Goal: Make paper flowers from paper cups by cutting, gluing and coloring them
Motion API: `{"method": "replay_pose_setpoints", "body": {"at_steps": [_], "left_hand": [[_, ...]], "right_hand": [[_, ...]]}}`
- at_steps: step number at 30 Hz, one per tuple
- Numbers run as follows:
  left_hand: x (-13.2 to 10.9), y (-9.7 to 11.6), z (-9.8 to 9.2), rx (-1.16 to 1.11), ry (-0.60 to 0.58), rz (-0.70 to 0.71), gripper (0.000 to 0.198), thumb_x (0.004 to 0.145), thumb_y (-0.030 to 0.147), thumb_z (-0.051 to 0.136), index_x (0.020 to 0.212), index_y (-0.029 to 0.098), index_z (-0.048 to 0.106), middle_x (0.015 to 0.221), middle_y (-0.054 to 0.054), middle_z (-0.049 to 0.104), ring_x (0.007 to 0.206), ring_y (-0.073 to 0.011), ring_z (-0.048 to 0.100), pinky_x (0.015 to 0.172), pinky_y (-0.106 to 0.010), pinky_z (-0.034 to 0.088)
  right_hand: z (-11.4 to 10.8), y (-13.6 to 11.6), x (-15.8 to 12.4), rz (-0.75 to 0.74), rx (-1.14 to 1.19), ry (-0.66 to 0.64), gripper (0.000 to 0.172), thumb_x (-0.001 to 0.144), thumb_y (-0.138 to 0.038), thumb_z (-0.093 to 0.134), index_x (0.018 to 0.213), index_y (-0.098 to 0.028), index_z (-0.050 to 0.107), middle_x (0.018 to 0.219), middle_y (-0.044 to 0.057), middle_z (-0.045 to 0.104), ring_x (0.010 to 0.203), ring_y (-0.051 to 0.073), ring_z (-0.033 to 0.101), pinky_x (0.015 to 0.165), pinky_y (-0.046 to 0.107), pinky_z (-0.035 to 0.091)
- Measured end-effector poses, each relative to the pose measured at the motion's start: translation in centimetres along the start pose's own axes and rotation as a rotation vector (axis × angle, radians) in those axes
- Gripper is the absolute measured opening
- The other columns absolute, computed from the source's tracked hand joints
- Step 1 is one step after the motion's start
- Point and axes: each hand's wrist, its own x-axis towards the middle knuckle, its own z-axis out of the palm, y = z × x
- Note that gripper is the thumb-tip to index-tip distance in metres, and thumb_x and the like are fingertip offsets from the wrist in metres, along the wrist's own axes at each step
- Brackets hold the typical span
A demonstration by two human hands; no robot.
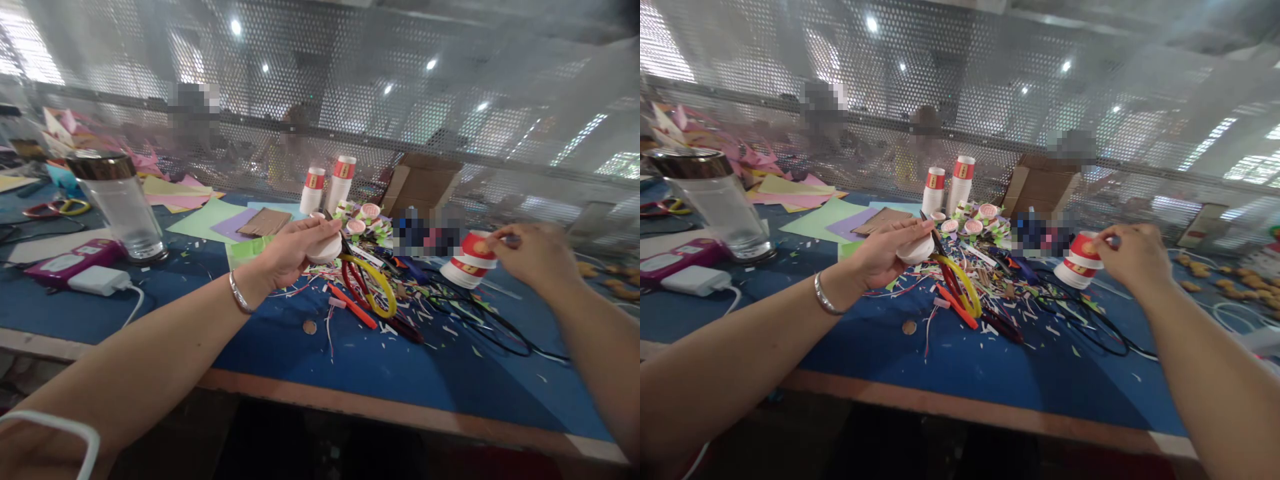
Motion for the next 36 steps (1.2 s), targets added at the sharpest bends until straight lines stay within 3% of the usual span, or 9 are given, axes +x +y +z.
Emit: {"method": "replay_pose_setpoints", "body": {"at_steps": [7,11,15,17,20,22,25,33,36], "left_hand": [[-0.1,0.0,0.4,-0.024,0.072,-0.024,0.020,0.080,0.023,0.079,0.067,0.013,0.068,0.063,-0.001,0.063,0.051,-0.0069,0.057,0.046,-0.019,0.038],[-0.2,-0.4,0.7,-0.065,0.103,-0.054,0.025,0.077,0.025,0.083,0.063,0.013,0.065,0.062,-0.001,0.061,0.053,-0.0073,0.056,0.047,-0.019,0.040],[-0.2,-0.9,0.5,-0.080,0.071,-0.061,0.026,0.077,0.028,0.083,0.066,0.013,0.065,0.062,0.000,0.059,0.054,-0.0073,0.055,0.047,-0.019,0.041],[-0.1,-1.1,0.3,-0.077,0.046,-0.046,0.027,0.078,0.031,0.082,0.066,0.014,0.065,0.063,0.000,0.059,0.053,-0.0071,0.055,0.047,-0.018,0.041],[0.0,-1.3,0.1,-0.057,0.021,-0.039,0.028,0.079,0.034,0.080,0.067,0.014,0.064,0.063,-0.001,0.059,0.053,-0.0073,0.055,0.048,-0.019,0.041],[-0.1,-1.3,0.2,-0.051,0.022,-0.041,0.028,0.079,0.035,0.080,0.069,0.014,0.065,0.063,-0.001,0.059,0.054,-0.0080,0.056,0.049,-0.019,0.042],[-0.3,-1.2,0.4,-0.047,0.013,-0.033,0.027,0.079,0.035,0.080,0.071,0.014,0.065,0.063,-0.001,0.060,0.053,-0.0081,0.056,0.049,-0.020,0.041],[-0.7,-1.4,0.7,-0.010,-0.072,-0.057,0.030,0.079,0.039,0.080,0.073,0.013,0.066,0.062,0.000,0.060,0.049,-0.0060,0.052,0.046,-0.019,0.035],[-0.4,-1.6,0.7,-0.015,-0.083,-0.063,0.032,0.078,0.039,0.081,0.070,0.013,0.064,0.061,0.000,0.059,0.049,-0.0054,0.051,0.046,-0.018,0.035]], "right_hand": [[-1.1,0.3,-0.4,0.055,0.030,-0.139,0.015,0.075,-0.031,0.061,0.062,-0.025,0.058,0.062,0.002,0.048,0.069,0.025,0.051,0.076,0.038,0.044],[-1.6,-0.4,-1.1,0.096,0.071,-0.184,0.014,0.072,-0.032,0.062,0.059,-0.027,0.059,0.058,0.003,0.047,0.073,0.029,0.054,0.076,0.042,0.046],[-2.9,-3.1,-2.4,0.077,0.172,-0.143,0.010,0.071,-0.032,0.065,0.067,-0.025,0.061,0.069,0.007,0.053,0.092,0.035,0.059,0.089,0.050,0.046],[-3.7,-5.6,-3.6,0.041,0.269,-0.172,0.011,0.074,-0.034,0.066,0.074,-0.024,0.065,0.080,0.008,0.061,0.082,0.030,0.063,0.087,0.049,0.049],[-5.0,-10.3,-6.0,-0.078,0.468,-0.351,0.020,0.081,-0.047,0.067,0.088,-0.029,0.071,0.084,0.003,0.072,0.072,0.023,0.067,0.076,0.041,0.054],[-5.7,-13.3,-7.7,-0.191,0.778,-0.602,0.028,0.084,-0.054,0.069,0.097,-0.030,0.071,0.088,0.003,0.075,0.076,0.023,0.070,0.072,0.039,0.056],[-6.3,-16.7,-9.6,-0.220,1.180,-0.897,0.033,0.083,-0.048,0.077,0.110,-0.030,0.072,0.109,0.006,0.076,0.094,0.026,0.071,0.081,0.039,0.057],[-6.0,-19.1,-11.4,0.163,1.678,-1.267,0.040,0.086,-0.040,0.077,0.122,-0.030,0.064,0.099,0.003,0.075,0.083,0.017,0.073,0.078,0.031,0.059],[-6.0,-19.3,-11.7,0.180,1.727,-1.316,0.043,0.081,-0.032,0.083,0.120,-0.031,0.063,0.096,-0.001,0.073,0.069,0.010,0.069,0.068,0.024,0.057]]}}
